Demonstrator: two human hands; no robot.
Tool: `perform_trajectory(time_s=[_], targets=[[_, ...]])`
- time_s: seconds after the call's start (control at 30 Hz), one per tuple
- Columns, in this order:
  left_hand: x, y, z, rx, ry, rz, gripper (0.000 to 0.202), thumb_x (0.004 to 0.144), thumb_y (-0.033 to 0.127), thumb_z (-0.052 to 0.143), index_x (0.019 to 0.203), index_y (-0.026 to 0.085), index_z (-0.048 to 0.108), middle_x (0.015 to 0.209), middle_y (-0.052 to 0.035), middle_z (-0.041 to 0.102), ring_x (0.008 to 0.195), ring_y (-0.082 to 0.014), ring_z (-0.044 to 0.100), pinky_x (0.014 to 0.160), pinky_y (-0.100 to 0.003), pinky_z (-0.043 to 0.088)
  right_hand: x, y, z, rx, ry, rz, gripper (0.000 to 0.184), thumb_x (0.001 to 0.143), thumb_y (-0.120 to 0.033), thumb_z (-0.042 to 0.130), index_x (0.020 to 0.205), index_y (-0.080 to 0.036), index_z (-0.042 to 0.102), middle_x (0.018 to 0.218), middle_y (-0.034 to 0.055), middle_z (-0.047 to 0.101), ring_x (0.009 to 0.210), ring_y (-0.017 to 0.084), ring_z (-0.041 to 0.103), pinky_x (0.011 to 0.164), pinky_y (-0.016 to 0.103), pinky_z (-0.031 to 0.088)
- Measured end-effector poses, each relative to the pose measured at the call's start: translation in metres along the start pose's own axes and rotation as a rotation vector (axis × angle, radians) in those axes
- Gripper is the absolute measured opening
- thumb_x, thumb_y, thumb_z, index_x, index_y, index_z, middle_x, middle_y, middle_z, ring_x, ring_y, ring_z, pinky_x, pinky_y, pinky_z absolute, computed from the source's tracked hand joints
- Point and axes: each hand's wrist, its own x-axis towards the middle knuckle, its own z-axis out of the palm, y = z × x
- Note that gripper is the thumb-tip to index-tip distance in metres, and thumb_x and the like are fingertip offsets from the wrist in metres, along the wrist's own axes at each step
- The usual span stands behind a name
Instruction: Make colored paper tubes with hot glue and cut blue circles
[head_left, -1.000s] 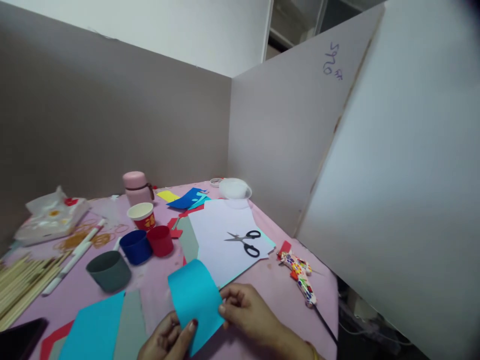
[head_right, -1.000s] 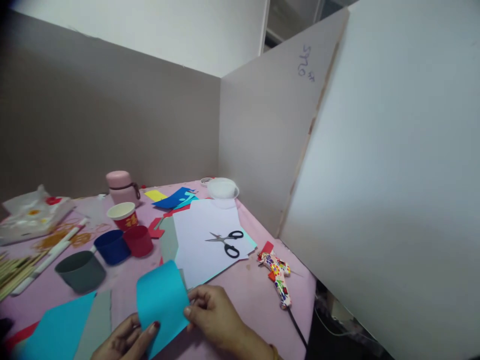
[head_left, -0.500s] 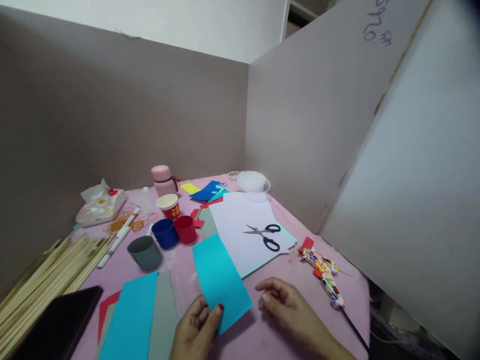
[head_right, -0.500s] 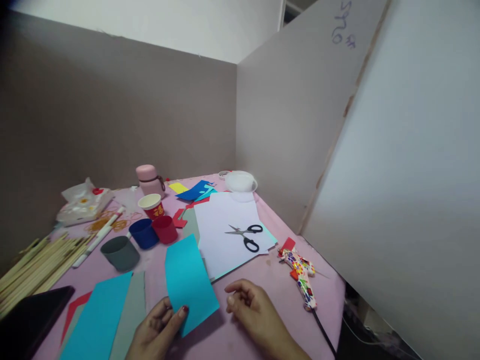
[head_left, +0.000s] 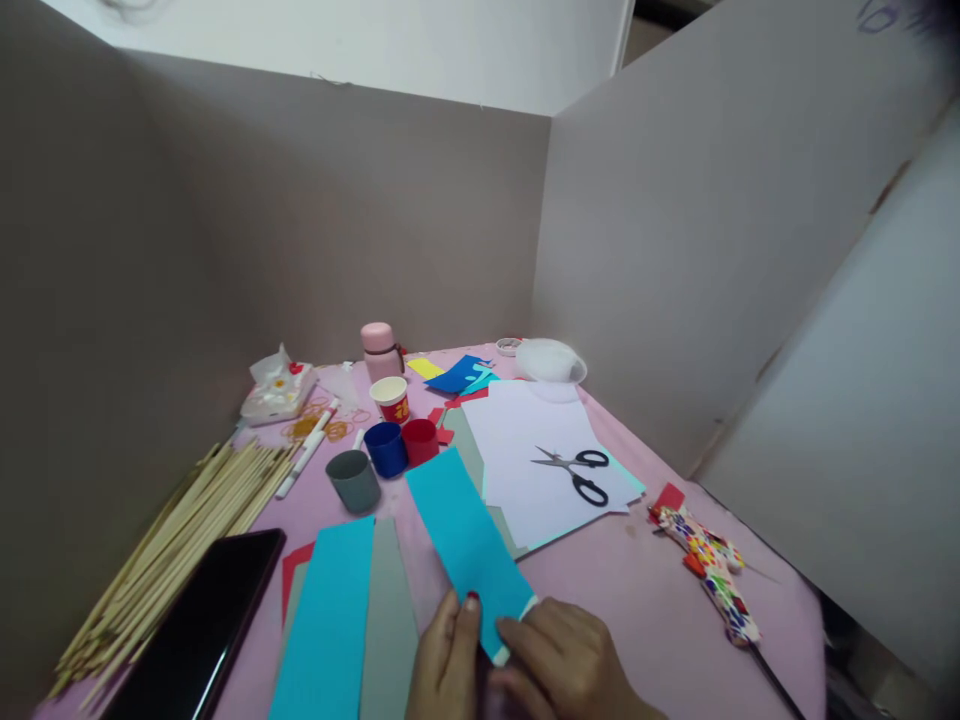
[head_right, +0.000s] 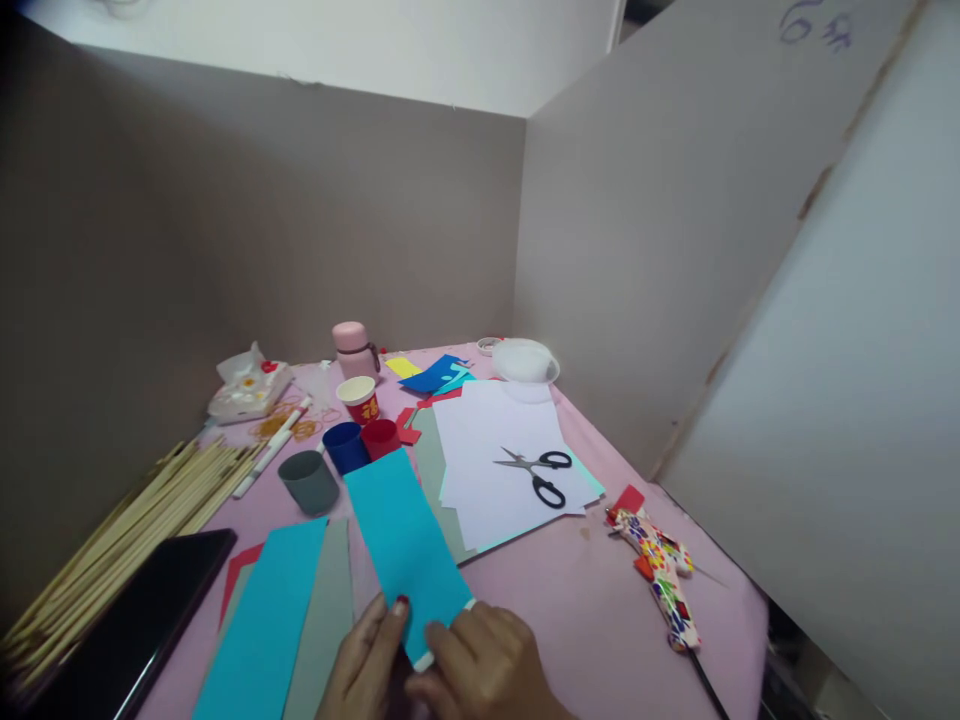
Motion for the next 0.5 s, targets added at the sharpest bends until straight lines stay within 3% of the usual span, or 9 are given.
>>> perform_trajectory(time_s=[0.03,0.1,0.17,0.2,0.23,0.3,0.37,0.43,0.5], targets=[[0.000,0.006,-0.002,0.019,0.015,-0.005,0.041,0.073,0.054,0.062,0.095,0.020,0.068,0.103,-0.0079,0.070,0.106,-0.0285,0.057,0.092,-0.030,0.042,0.000,0.001,-0.002,0.096,0.013,0.072,0.032,0.092,-0.041,0.042,0.092,-0.016,0.062,0.059,0.0048,0.065,0.051,0.018,0.057,0.048,0.029,0.037],[0.000,0.019,-0.001,0.004,-0.022,0.001,0.038,0.073,0.053,0.062,0.091,0.020,0.069,0.091,-0.0054,0.073,0.092,-0.0272,0.063,0.082,-0.031,0.048,0.005,0.008,-0.008,0.325,0.058,0.368,0.033,0.088,-0.046,0.049,0.102,-0.018,0.060,0.075,0.0057,0.066,0.062,0.018,0.058,0.055,0.027,0.043],[0.001,0.028,0.003,-0.070,-0.170,0.011,0.038,0.074,0.049,0.063,0.094,0.018,0.069,0.084,-0.0055,0.073,0.084,-0.0262,0.064,0.077,-0.032,0.050,0.018,0.019,-0.014,0.533,0.101,0.796,0.034,0.083,-0.039,0.061,0.111,-0.022,0.057,0.091,0.0055,0.062,0.070,0.017,0.058,0.059,0.025,0.045],[0.001,0.031,0.006,-0.107,-0.257,0.007,0.038,0.074,0.047,0.064,0.097,0.016,0.069,0.082,-0.0062,0.073,0.081,-0.0258,0.064,0.076,-0.034,0.050,0.025,0.026,-0.016,0.683,0.130,0.976,0.039,0.079,-0.039,0.066,0.114,-0.024,0.056,0.097,0.0044,0.060,0.065,0.014,0.055,0.054,0.023,0.044],[0.001,0.032,0.008,-0.132,-0.331,-0.007,0.040,0.075,0.045,0.065,0.101,0.015,0.068,0.079,-0.0066,0.073,0.077,-0.0251,0.064,0.075,-0.035,0.050,0.033,0.032,-0.018,0.887,0.118,1.083,0.046,0.074,-0.039,0.071,0.115,-0.026,0.055,0.099,0.0028,0.059,0.059,0.011,0.053,0.051,0.022,0.043],[0.001,0.029,0.009,-0.139,-0.386,-0.044,0.051,0.075,0.044,0.066,0.117,0.016,0.061,0.069,-0.0045,0.071,0.066,-0.0220,0.064,0.070,-0.035,0.050,0.046,0.042,-0.019,1.032,0.048,1.117,0.042,0.073,-0.042,0.071,0.108,-0.022,0.061,0.084,0.0015,0.063,0.049,0.010,0.050,0.042,0.020,0.038],[0.000,0.025,0.007,-0.114,-0.330,-0.052,0.064,0.078,0.047,0.061,0.134,0.020,0.044,0.071,-0.0030,0.070,0.066,-0.0200,0.064,0.068,-0.032,0.050,0.052,0.048,-0.017,1.105,0.008,1.112,0.032,0.072,-0.042,0.072,0.093,-0.017,0.067,0.066,0.0000,0.064,0.046,0.010,0.050,0.041,0.020,0.039],[0.002,0.022,0.001,-0.077,-0.275,-0.026,0.064,0.083,0.049,0.053,0.140,0.028,0.032,0.089,-0.0053,0.072,0.083,-0.0210,0.065,0.072,-0.031,0.050,0.052,0.051,-0.015,1.150,0.026,1.109,0.026,0.072,-0.040,0.072,0.084,-0.017,0.068,0.060,-0.0006,0.064,0.048,0.012,0.054,0.046,0.022,0.044],[0.004,0.023,-0.005,0.012,-0.281,0.074,0.053,0.084,0.046,0.053,0.134,0.032,0.043,0.118,-0.0075,0.064,0.103,-0.0226,0.060,0.080,-0.031,0.049,0.047,0.053,-0.013,1.179,0.066,1.104,0.023,0.075,-0.039,0.070,0.087,-0.020,0.067,0.065,-0.0002,0.068,0.051,0.013,0.058,0.051,0.024,0.047]])
